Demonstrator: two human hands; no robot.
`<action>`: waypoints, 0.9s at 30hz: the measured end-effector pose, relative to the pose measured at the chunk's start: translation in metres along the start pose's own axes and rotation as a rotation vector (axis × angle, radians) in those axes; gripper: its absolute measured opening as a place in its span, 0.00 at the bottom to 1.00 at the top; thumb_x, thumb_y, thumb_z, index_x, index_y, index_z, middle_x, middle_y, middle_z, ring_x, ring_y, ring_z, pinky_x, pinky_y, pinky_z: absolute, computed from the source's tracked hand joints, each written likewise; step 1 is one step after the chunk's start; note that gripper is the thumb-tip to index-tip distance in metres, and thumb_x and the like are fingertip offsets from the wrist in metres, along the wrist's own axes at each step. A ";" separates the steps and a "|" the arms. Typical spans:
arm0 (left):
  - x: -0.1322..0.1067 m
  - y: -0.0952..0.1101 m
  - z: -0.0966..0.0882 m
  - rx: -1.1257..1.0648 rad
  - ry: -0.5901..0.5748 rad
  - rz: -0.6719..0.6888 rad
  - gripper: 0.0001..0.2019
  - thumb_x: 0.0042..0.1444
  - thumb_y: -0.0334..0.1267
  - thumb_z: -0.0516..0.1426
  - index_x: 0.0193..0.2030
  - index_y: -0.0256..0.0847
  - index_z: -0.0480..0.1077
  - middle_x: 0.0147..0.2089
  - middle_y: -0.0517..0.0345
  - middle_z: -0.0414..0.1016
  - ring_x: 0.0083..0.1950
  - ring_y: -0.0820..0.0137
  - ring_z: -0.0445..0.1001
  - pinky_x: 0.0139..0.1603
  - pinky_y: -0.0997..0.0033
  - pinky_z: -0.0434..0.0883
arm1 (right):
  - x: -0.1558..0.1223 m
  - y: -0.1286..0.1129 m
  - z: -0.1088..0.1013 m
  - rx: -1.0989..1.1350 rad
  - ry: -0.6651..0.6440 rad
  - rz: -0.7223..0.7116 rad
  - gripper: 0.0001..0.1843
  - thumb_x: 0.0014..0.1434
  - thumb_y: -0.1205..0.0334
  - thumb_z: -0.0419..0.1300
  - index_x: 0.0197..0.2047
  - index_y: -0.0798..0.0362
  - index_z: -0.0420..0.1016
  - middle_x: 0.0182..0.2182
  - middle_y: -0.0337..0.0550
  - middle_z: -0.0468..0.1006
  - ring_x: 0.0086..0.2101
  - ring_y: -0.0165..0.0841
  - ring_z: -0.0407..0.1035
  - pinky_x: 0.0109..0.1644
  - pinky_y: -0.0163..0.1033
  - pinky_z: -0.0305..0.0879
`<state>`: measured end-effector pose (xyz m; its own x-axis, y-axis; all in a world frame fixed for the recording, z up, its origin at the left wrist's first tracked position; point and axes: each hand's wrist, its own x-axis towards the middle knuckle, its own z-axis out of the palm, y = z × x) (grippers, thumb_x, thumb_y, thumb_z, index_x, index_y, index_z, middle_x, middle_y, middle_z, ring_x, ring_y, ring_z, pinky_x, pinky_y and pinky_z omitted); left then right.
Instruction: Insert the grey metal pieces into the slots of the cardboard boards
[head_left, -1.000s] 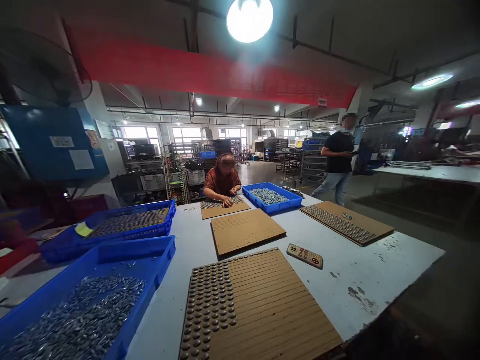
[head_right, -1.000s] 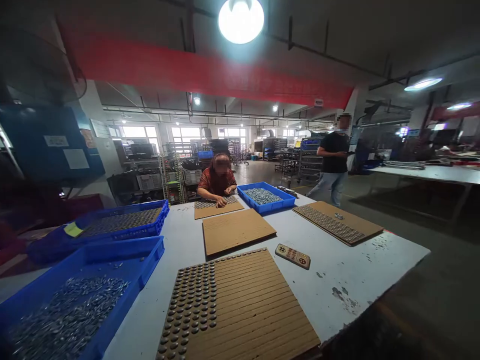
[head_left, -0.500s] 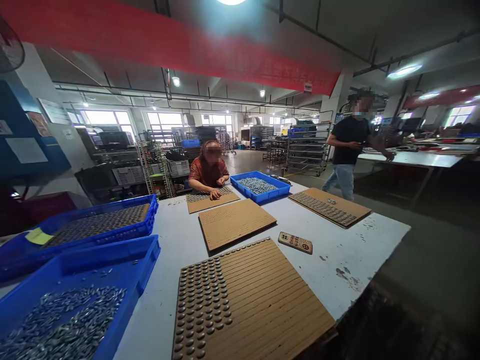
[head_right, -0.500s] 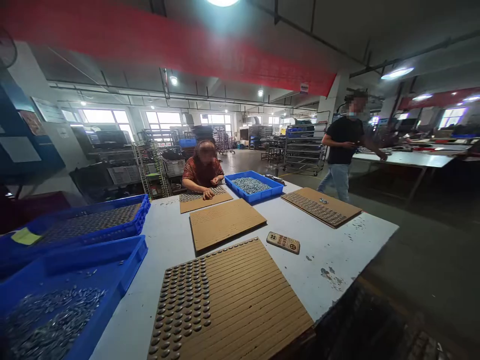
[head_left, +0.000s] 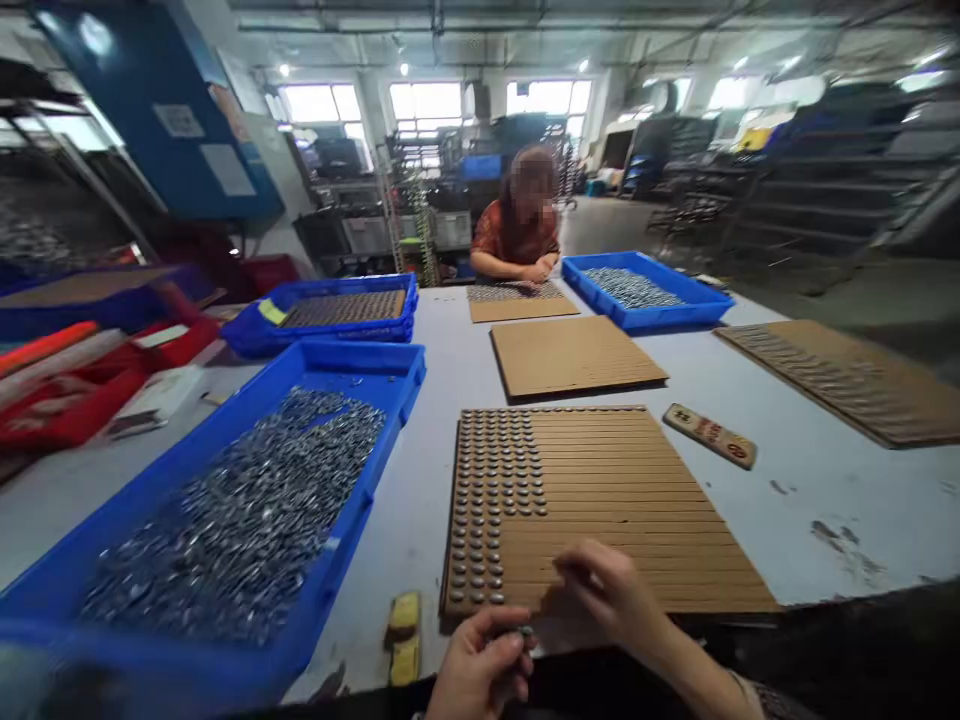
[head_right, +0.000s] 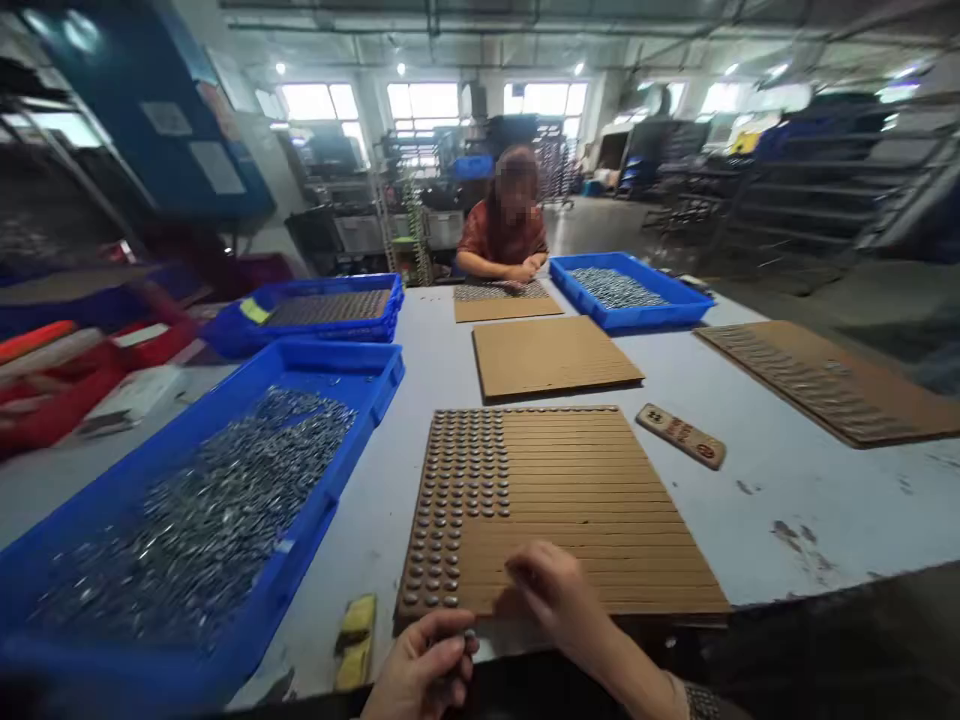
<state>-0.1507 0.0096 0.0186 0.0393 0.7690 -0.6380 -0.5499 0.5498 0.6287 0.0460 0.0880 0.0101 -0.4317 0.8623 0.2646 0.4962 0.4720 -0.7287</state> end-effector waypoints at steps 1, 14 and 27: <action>-0.001 0.000 -0.002 -0.046 -0.045 -0.008 0.20 0.33 0.37 0.72 0.35 0.33 0.76 0.29 0.49 0.76 0.25 0.73 0.70 0.22 0.77 0.65 | 0.006 0.004 -0.002 -0.015 -0.004 -0.006 0.11 0.66 0.59 0.52 0.38 0.51 0.74 0.30 0.43 0.76 0.32 0.31 0.70 0.36 0.35 0.66; -0.002 0.003 -0.007 -0.188 -0.082 -0.026 0.18 0.39 0.37 0.70 0.36 0.34 0.72 0.30 0.50 0.77 0.25 0.75 0.71 0.24 0.77 0.66 | 0.054 0.026 0.039 -0.251 -0.015 -0.151 0.13 0.67 0.63 0.49 0.40 0.50 0.76 0.36 0.46 0.78 0.36 0.33 0.73 0.41 0.37 0.69; 0.009 -0.007 -0.010 -0.159 -0.114 -0.054 0.20 0.36 0.42 0.71 0.34 0.35 0.72 0.28 0.52 0.76 0.23 0.75 0.69 0.22 0.76 0.65 | 0.064 0.027 0.047 -0.238 -0.040 -0.113 0.11 0.66 0.64 0.52 0.40 0.51 0.76 0.36 0.45 0.76 0.38 0.32 0.70 0.42 0.35 0.66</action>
<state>-0.1546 0.0097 0.0045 0.1621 0.7767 -0.6086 -0.6689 0.5399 0.5109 -0.0032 0.1469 -0.0221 -0.5215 0.7960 0.3071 0.6045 0.5988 -0.5253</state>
